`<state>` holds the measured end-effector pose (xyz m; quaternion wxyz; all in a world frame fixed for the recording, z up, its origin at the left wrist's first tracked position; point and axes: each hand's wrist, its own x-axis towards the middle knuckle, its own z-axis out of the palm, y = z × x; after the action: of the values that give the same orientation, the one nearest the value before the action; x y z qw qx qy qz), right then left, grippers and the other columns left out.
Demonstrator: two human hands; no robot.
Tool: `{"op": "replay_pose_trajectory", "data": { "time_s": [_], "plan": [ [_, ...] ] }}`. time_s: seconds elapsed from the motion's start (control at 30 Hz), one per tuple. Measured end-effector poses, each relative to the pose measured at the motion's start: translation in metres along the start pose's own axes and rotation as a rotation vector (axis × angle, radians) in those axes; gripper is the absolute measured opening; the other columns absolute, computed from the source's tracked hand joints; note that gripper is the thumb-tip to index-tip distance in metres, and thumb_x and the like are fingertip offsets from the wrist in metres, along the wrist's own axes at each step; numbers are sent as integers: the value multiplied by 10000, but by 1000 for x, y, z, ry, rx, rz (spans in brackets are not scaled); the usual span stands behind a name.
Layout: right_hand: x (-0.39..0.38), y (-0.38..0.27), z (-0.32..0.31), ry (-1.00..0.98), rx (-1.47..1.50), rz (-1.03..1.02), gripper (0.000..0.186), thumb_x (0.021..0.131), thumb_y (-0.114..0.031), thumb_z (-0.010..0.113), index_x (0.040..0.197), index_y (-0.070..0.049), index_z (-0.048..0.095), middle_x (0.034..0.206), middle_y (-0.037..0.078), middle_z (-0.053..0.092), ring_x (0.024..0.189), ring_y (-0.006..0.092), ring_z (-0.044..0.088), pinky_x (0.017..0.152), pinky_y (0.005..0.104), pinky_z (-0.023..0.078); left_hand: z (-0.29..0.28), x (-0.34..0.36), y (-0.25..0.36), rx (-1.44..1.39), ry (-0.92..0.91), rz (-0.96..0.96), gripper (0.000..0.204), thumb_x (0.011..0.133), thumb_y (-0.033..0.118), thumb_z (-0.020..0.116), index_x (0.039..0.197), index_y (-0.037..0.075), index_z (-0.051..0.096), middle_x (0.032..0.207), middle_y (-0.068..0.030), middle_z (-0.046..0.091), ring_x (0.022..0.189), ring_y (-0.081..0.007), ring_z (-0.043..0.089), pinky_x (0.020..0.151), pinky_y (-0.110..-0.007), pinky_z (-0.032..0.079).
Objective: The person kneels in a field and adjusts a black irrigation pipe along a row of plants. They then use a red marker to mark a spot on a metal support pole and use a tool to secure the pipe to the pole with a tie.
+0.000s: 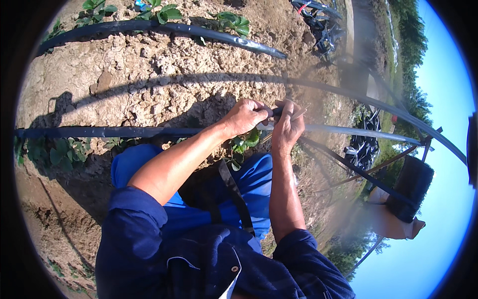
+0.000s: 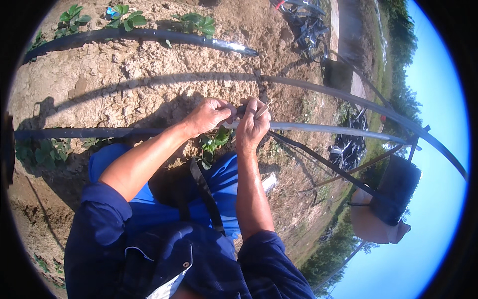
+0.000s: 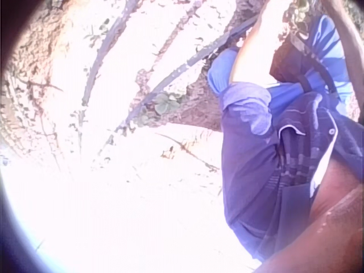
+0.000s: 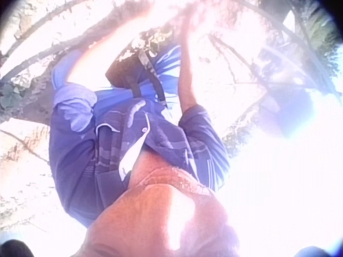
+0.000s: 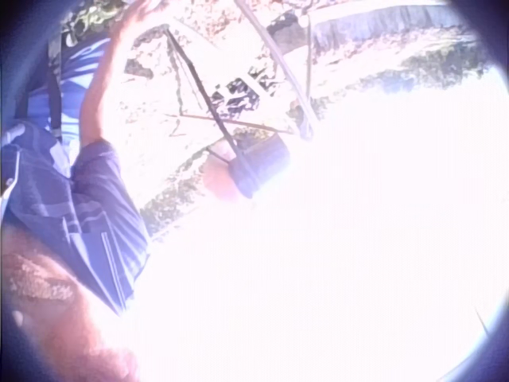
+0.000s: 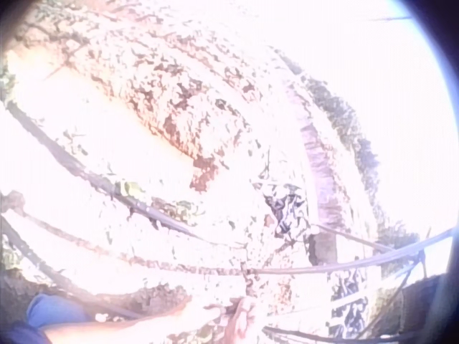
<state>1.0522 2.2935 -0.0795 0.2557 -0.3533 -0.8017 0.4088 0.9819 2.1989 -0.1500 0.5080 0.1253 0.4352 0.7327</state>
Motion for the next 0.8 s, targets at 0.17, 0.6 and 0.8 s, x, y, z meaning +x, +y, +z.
{"op": "replay_pose_trajectory", "data": {
  "time_s": [0.17, 0.6, 0.8],
  "plan": [
    [9, -15, -28, -352, -308, -3, 251, 940, -173, 651, 1147, -32, 675, 754, 46, 655, 676, 95, 578, 628, 267, 472, -5, -1, 8, 160, 54, 118, 172, 886, 166, 681, 947, 21, 750, 779, -26, 716, 716, -76, 612, 665, -270, 512],
    [39, -29, -50, -720, -783, -415, 444, 811, -100, 699, 1247, -71, 626, 1159, 175, 659, 1002, 369, 666, 845, 423, 551, -5, -1, 7, 215, 23, 198, 84, 890, 61, 651, 884, 26, 727, 686, 31, 620, 658, -37, 521, 574, -251, 426],
    [41, -17, -58, -747, -817, -549, 504, 764, -48, 646, 1264, -80, 589, 1152, 168, 646, 987, 358, 660, 833, 432, 558, -5, 1, 2, 246, 34, 203, 118, 933, 123, 681, 908, 14, 719, 632, 26, 580, 547, -47, 480, 473, -267, 381]
  ]
}}
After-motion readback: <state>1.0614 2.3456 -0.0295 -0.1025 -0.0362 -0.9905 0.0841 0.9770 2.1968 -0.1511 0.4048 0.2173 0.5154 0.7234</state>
